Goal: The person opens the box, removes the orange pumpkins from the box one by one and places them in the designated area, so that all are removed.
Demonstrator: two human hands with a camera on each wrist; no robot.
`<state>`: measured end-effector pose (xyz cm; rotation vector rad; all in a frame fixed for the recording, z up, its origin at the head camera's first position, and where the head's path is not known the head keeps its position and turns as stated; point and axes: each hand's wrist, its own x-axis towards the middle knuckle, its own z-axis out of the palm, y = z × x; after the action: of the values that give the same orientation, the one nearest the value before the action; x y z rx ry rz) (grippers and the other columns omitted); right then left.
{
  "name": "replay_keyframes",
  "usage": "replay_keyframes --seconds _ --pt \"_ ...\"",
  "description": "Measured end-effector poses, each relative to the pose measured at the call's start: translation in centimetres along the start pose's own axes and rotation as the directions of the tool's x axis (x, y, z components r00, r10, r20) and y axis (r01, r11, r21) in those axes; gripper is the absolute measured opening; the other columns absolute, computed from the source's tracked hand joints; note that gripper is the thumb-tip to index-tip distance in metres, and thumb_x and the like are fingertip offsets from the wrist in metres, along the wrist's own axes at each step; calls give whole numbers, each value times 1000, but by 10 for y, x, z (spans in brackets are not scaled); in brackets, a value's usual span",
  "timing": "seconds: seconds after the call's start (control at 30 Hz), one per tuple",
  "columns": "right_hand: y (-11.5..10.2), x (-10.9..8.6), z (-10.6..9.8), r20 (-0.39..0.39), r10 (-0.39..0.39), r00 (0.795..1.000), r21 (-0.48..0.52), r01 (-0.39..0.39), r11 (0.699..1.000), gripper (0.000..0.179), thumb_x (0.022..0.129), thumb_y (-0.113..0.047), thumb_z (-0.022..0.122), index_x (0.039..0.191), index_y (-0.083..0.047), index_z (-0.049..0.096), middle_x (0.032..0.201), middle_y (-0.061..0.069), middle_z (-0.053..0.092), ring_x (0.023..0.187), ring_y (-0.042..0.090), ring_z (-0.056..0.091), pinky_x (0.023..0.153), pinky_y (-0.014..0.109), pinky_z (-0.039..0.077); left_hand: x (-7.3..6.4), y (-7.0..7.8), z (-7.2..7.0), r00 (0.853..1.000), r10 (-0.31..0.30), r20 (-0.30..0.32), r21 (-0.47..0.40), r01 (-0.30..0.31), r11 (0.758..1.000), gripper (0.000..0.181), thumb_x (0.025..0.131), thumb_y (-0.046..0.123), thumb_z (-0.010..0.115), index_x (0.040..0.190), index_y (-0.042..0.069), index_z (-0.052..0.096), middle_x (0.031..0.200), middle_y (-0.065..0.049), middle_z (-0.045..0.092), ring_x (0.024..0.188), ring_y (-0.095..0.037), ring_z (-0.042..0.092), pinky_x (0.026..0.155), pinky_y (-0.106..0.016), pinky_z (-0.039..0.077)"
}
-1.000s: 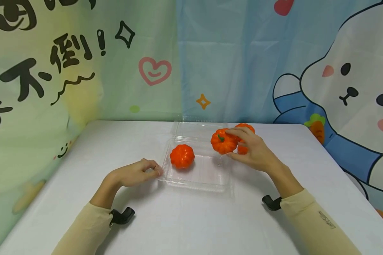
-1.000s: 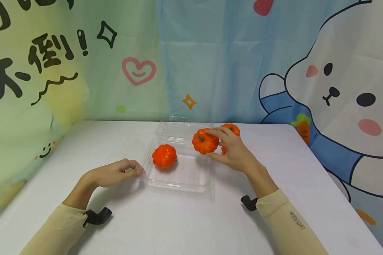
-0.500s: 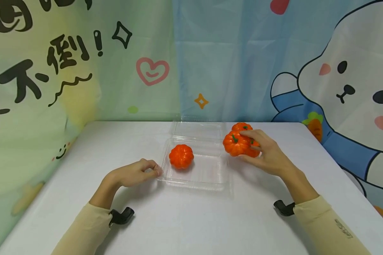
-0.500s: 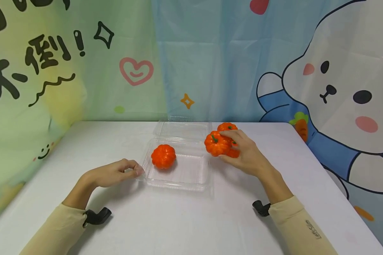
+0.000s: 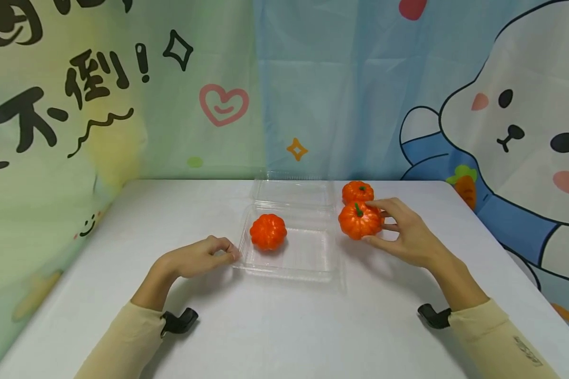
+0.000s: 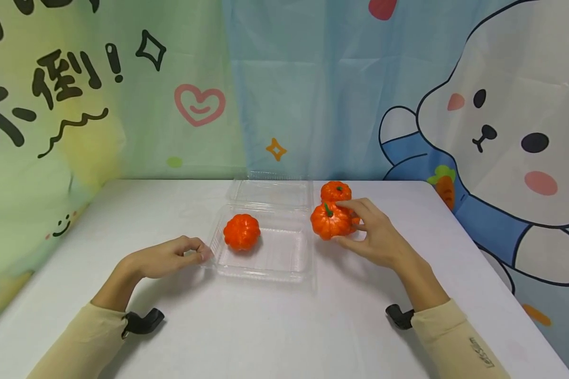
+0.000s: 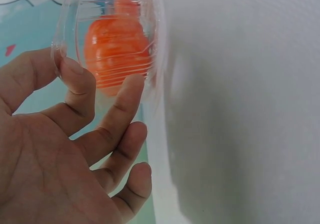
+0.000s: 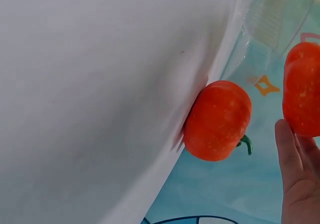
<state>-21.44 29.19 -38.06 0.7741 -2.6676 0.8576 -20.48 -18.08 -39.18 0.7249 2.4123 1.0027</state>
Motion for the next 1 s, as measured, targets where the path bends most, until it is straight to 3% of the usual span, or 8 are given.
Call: replay_keyframes --seconds 0.2,0.47,0.73,1.0 --pt "2 -9 -3 38 43 998 -4 -43 999 70 84 -25 87 143 -13 52 131 10 56 109 32 63 81 52 60 -1 -1 0 1000 -1 -3 1 1 1000 31 104 28 50 115 6 70 126 -7 70 128 -32 56 111 -55 40" --pt "4 -18 -9 106 78 991 -9 -78 997 68 86 -28 85 143 -11 51 134 9 54 112 34 64 85 50 59 -4 -1 0 1000 2 -10 13 -2 1000 35 105 29 50 120 4 69 126 -7 70 127 -32 56 110 -56 41" --pt "9 -30 -8 183 112 977 8 -115 993 67 87 -24 84 143 -10 51 136 13 53 112 37 65 85 48 60 -2 0 0 1000 7 -7 11 -7 1000 34 105 29 50 119 5 70 125 -6 70 126 -31 56 110 -55 41" --pt "7 -32 -18 250 168 954 0 -173 985 68 88 -31 83 143 -11 50 141 15 52 114 38 65 87 46 59 -3 1 0 1000 17 -1 4 -17 1000 34 105 28 51 119 4 70 126 -8 70 127 -32 56 111 -57 40"
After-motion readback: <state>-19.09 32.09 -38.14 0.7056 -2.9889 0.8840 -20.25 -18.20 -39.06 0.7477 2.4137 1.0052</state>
